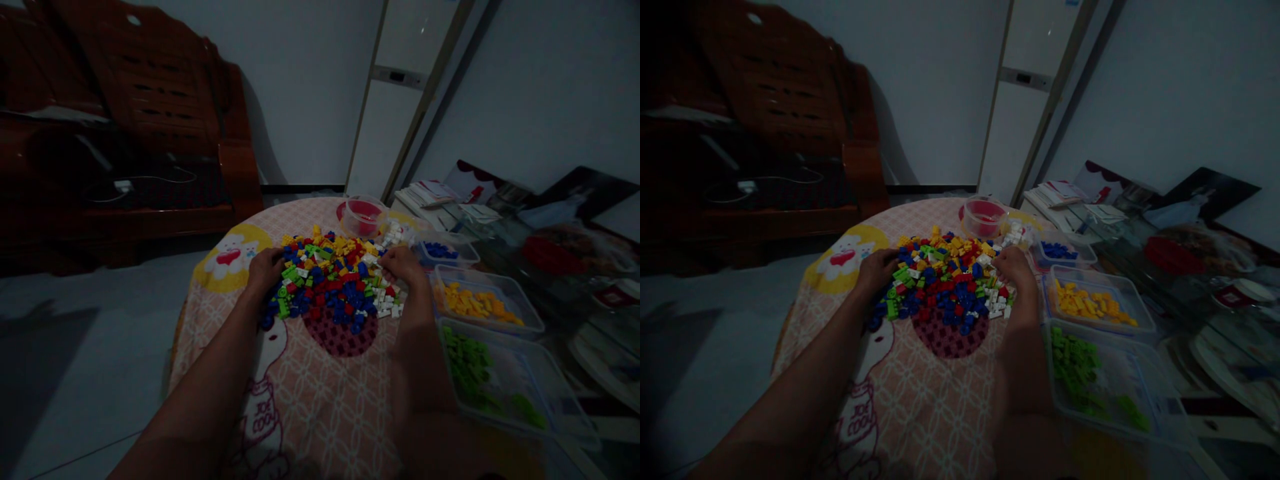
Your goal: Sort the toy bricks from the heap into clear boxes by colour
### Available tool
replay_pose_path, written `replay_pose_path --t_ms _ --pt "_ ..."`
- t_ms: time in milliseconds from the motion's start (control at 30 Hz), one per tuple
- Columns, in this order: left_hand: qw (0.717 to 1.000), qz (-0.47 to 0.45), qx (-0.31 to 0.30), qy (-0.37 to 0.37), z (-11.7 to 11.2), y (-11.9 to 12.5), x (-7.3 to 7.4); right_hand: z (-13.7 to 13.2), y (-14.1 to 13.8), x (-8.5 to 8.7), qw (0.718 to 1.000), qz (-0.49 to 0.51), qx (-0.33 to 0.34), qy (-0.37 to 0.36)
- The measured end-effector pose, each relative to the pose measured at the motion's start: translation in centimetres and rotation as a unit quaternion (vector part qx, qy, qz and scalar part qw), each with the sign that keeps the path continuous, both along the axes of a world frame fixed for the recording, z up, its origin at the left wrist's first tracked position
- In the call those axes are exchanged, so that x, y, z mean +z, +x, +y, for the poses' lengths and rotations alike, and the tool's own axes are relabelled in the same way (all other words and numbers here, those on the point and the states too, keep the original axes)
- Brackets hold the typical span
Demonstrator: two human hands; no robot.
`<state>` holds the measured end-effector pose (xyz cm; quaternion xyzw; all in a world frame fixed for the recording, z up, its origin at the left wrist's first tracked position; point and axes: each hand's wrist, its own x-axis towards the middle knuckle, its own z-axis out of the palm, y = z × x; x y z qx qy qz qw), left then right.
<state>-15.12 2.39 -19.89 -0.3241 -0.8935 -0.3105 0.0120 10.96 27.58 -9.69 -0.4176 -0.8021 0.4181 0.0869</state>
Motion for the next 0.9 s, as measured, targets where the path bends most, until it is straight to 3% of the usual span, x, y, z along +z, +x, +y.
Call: replay_pose_path --t_ms 100,167,300,367,433,533,667,800,900 --pt "1.000 0.005 0.002 0.009 0.0 -0.1 -0.2 0.7 -0.4 -0.7 0.993 0.081 -0.077 -0.021" --pt "1.000 0.008 -0.001 0.013 0.0 -0.2 -0.4 1.1 -1.1 -1.2 0.975 0.156 -0.156 -0.033" --pt "1.000 0.006 -0.004 0.013 0.0 -0.4 -0.6 2.3 -2.7 -2.5 0.890 0.342 -0.290 -0.077" --pt "1.000 0.004 -0.004 0.012 0.0 -0.3 -0.6 3.0 -3.0 -3.1 0.849 0.420 -0.306 -0.097" --pt "1.000 0.004 -0.003 0.013 -0.1 -0.3 -0.5 3.8 -3.0 -3.7 0.835 0.459 -0.286 -0.098" --pt "1.000 0.009 0.001 0.017 -0.1 -0.2 -0.5 4.3 -2.6 -3.8 0.846 0.463 -0.254 -0.075" --pt "1.000 0.007 -0.002 0.006 -0.1 -0.2 -0.4 3.2 -2.0 -2.7 0.870 0.420 -0.245 -0.086" --pt "1.000 0.004 -0.008 0.005 -0.2 -0.1 -0.2 1.5 -1.4 -1.0 0.924 0.319 -0.196 -0.079" --pt "1.000 0.001 -0.010 0.009 -0.2 -0.1 -0.2 1.1 -0.7 -0.7 0.971 0.186 -0.144 -0.037"
